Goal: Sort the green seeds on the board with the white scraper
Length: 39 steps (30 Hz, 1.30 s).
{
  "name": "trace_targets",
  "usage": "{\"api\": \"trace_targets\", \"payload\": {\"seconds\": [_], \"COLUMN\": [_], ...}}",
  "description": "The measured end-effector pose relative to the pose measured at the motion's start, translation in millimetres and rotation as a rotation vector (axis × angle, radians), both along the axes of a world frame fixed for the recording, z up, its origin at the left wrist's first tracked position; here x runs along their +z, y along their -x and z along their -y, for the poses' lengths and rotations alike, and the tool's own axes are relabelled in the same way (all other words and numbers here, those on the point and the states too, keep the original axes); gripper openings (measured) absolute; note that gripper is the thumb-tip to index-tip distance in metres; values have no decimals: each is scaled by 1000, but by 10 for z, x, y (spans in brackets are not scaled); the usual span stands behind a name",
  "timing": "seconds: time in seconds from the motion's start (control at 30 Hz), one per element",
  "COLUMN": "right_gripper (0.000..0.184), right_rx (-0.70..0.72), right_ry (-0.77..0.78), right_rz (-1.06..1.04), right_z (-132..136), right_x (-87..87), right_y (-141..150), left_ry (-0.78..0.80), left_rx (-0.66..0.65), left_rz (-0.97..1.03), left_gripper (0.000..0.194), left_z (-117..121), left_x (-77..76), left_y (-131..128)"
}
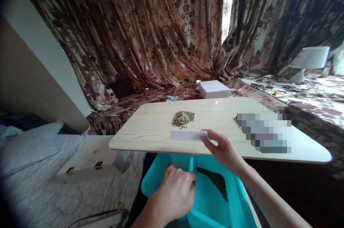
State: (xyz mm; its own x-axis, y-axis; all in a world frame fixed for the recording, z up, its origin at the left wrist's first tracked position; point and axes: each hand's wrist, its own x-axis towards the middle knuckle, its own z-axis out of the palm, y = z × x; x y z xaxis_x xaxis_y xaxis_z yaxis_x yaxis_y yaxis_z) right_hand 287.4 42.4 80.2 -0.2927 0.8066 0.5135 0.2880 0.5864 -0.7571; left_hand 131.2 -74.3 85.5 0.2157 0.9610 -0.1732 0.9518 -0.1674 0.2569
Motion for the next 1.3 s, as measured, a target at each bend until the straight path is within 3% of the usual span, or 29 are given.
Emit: {"api": "trace_targets", "payload": {"seconds": [0.17, 0.27, 0.4, 0.67, 0.9, 1.13, 1.3], "right_gripper": [39, 38, 32, 22, 18, 18, 23], "right_rx": [-175, -182, -201, -197, -225, -174, -177], "right_ry": [72, 145, 219, 265, 282, 262, 234], "right_rz": [-310, -383, -391, -368, -380, -402, -404], "right_z": [-471, -597, -611, -610, -602, -621, -631], "right_x": [-131, -218, -263, -268, -265, -277, -284], "right_y": [-78, -79, -90, -87, -94, -100, -90], "left_ry": [-6, 5, 7, -10, 110, 49, 11], "left_rx": [163, 202, 268, 277, 260, 196, 169], "left_rz": [90, 91, 58, 149, 237, 275, 276], "left_gripper": [34, 34, 33, 31, 38, 35, 33], "left_z": [152, 238, 282, 333, 476, 460, 374], "left_x": [-135, -151, -152, -357, -255, -316, -214], "left_y": [213, 300, 353, 300, 283, 350, 436]}}
